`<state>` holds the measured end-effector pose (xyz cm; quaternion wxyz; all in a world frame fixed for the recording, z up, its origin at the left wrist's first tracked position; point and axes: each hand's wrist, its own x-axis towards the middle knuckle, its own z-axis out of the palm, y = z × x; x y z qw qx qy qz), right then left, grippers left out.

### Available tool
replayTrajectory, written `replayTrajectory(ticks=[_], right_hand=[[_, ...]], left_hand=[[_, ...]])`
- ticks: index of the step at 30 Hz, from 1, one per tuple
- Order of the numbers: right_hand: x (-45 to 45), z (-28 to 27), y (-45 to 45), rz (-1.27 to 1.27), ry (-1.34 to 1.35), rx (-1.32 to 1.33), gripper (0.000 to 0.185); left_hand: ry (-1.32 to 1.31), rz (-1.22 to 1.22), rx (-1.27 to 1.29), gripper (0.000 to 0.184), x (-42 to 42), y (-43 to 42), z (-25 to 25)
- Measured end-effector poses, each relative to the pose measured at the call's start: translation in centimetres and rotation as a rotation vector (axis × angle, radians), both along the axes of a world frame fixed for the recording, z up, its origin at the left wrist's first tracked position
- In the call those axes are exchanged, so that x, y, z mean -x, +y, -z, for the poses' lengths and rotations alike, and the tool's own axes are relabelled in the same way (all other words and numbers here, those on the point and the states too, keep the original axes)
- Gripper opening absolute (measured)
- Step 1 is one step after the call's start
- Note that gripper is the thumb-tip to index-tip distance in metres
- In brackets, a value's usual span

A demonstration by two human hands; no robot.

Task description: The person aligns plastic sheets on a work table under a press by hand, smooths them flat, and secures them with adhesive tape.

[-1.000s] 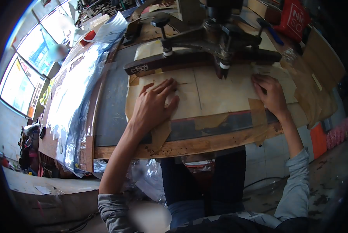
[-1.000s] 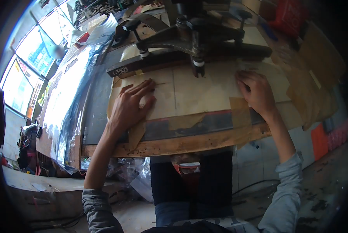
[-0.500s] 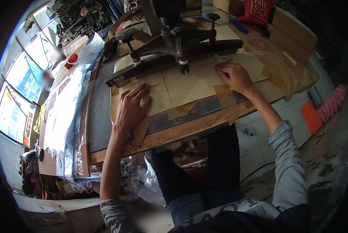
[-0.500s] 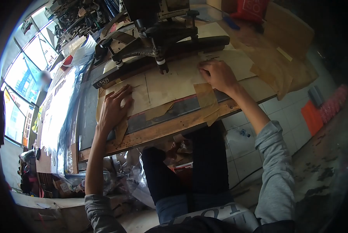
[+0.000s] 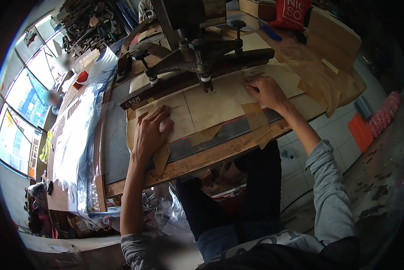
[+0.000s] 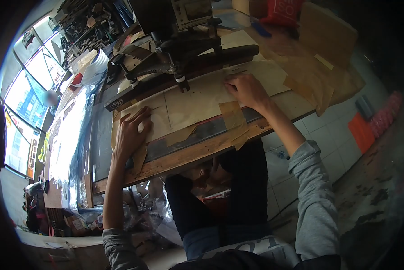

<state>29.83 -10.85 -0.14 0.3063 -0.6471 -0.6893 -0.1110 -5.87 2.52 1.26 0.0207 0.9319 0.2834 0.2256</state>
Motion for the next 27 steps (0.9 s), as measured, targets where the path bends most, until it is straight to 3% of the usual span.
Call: replayTrajectory(ticks=[24,27], right_hand=[[0.4,-0.4,-0.3,-0.03,0.007,-0.013,0.023],[0.2,-0.2,-0.1,0.069,-0.099,0.066,0.018]], left_hand=[[0.08,-0.009,-0.026,0.039,0.4,-0.3,-0.2],[0.023,-0.088,-0.19,0.037,0.3,-2.4,1.0]])
